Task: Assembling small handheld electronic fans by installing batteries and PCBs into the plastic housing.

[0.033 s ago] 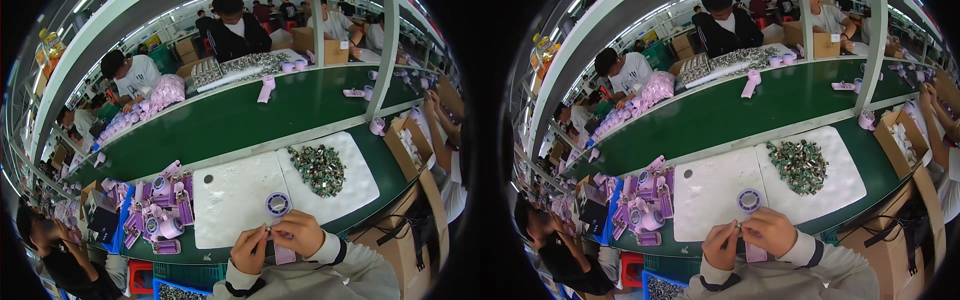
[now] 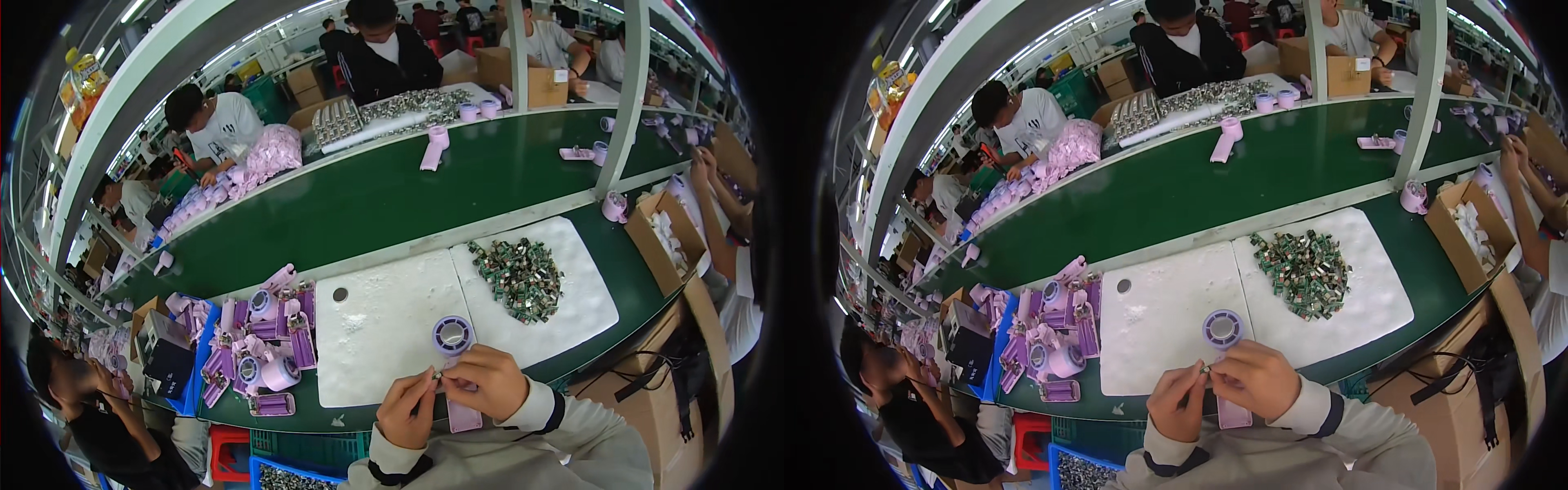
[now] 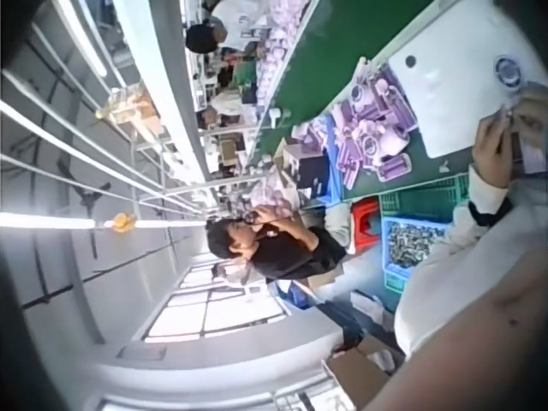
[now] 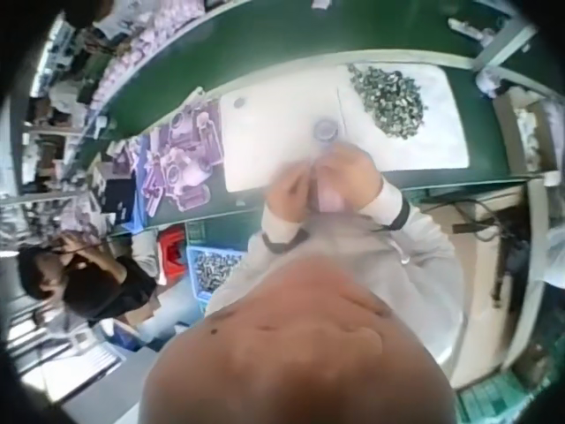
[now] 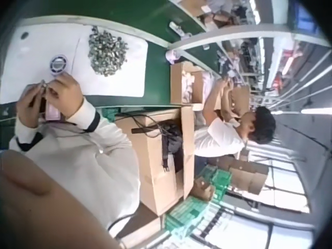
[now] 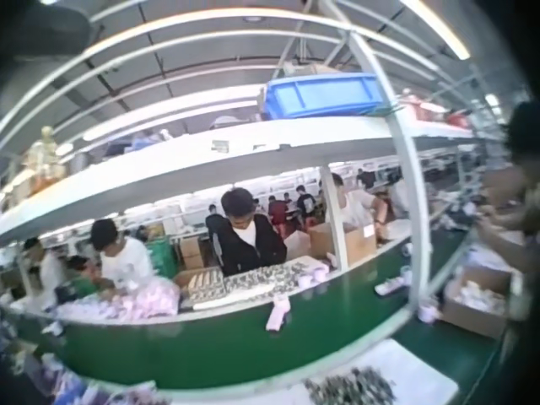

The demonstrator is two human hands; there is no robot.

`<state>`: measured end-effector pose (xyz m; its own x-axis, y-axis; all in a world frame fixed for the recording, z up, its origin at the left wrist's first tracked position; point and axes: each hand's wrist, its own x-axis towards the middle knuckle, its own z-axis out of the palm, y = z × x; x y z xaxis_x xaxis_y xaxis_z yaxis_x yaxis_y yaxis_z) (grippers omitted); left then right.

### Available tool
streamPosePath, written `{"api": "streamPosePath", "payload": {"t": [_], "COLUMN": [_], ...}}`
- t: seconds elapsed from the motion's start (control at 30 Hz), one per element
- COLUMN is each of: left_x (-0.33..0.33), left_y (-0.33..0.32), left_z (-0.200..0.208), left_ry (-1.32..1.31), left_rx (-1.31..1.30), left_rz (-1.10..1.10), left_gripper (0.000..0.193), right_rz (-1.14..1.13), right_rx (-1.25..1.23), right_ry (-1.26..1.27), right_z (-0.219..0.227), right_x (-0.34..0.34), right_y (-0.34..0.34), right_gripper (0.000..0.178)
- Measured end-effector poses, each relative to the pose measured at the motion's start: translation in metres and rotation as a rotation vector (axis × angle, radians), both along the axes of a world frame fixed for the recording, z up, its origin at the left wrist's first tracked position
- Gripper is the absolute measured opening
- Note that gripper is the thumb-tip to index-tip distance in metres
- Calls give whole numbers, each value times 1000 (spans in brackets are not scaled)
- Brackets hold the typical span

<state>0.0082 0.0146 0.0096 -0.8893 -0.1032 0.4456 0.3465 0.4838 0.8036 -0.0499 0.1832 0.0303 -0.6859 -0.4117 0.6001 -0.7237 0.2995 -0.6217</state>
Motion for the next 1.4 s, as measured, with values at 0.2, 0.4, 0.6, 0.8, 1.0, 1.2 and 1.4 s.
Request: {"api": "streamPosePath", "payload": {"t": [0.2,0.4,0.6,0.8,1.0,1.2,1.4], "left_x": [-1,4,-6,-14,-21,-18,-20], "left_y": [13,15,-5,-5,4,-8,-23], "left_z": [-2,-7,-17,-20,-19,-21,-21], "left_ry": [89,135,47,-90,-55,-36,-23], "left_rx": [-101,-158,-78,185,204,103,-8], "left_rz": [71,114,75,186,199,261,289], "left_gripper": [28,29,23,27,32,34,31], "right_rz": [-6,-75,-140,-213,-316,-300,-272], "right_rx": [0,-24,-104,-182,-279,-313,-196], "right_ry": [7,-39,-17,-82,-129,-139,-222], "right_z": [-4,-10,-25,-31,-59,-60,-71], "right_x": [-2,12,26,74,116,110,102], "right_y": [1,-3,-16,2,17,45,86], "right_gripper": [14,14,29,28,19,17,17]}}
